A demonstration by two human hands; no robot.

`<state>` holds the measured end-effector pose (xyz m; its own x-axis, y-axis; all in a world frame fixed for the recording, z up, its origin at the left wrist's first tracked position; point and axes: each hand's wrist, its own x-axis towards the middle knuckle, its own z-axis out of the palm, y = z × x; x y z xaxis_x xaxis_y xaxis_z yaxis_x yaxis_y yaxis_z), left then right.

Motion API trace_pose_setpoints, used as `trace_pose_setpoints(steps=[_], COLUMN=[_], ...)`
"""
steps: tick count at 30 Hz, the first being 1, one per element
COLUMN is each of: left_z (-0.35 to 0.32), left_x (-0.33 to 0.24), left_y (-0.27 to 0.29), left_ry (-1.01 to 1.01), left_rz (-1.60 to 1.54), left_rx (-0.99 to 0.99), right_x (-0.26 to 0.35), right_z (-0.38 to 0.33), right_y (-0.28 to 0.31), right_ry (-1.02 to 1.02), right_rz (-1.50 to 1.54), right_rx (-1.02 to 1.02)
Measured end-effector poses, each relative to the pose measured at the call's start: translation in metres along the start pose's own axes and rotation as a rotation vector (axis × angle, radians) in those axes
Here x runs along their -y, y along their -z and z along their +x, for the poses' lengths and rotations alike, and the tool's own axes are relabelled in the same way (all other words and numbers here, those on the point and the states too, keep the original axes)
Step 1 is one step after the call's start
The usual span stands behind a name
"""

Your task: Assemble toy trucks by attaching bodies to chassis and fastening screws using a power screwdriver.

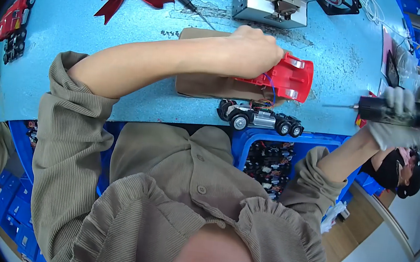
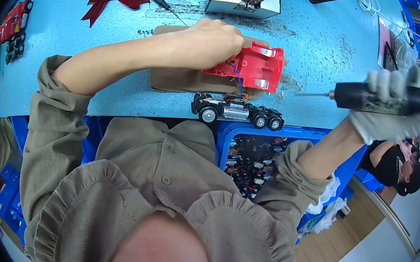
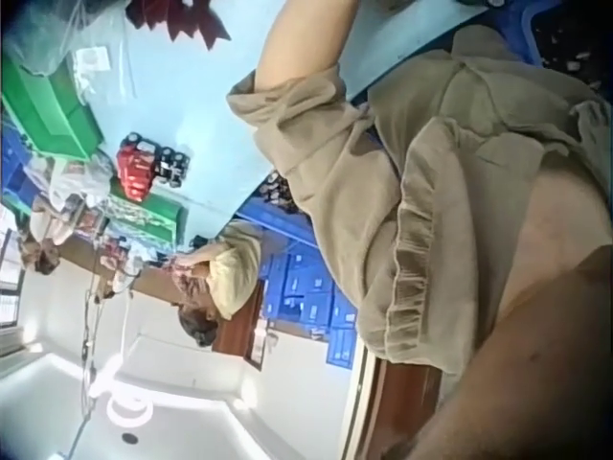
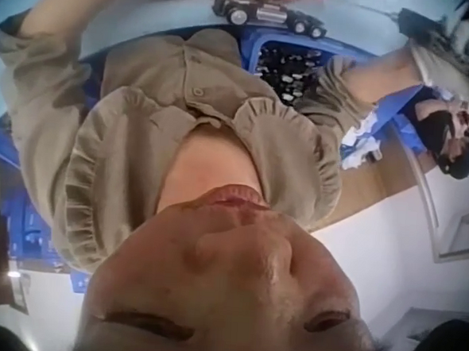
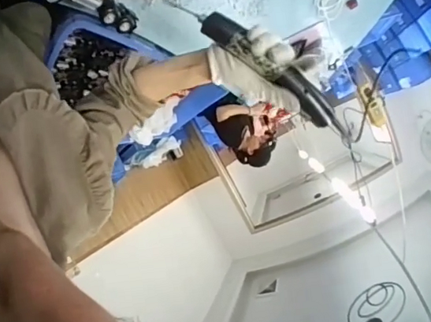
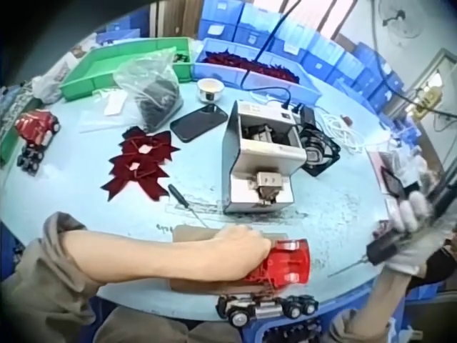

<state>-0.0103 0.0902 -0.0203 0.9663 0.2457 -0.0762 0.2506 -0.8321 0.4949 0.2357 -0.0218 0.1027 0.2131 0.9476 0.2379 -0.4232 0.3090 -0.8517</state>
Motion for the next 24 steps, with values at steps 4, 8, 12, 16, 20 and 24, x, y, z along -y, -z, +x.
trace_pose_setpoints(steps=[4,8,12,16,20,24], left_z=[-0.003,-0.006,-0.007,-0.007,-0.007,-0.006], left_x=[-0.001,-0.004,-0.003,-0.003,-0.001,0.000], left_y=[0.002,0.002,0.000,0.001,-0.001,0.000], left_ry=[0.016,-0.022,-0.032,-0.058,-0.065,-0.070], left_rz=[-0.056,-0.045,-0.061,-0.063,-0.081,-0.069], left_rx=[0.010,-0.055,-0.041,-0.071,-0.087,-0.063], right_x=[-0.016,-0.059,-0.111,-0.130,-0.149,-0.145], right_z=[0.037,0.071,0.111,0.130,0.092,0.058], right_y=[-0.013,-0.022,-0.024,-0.028,-0.064,-0.063], right_ry=[0.144,0.261,0.297,0.171,0.322,0.478], right_rz=[0.151,0.204,0.117,-0.097,-0.248,-0.294], right_rx=[0.097,0.057,0.320,0.353,-0.050,-0.174])
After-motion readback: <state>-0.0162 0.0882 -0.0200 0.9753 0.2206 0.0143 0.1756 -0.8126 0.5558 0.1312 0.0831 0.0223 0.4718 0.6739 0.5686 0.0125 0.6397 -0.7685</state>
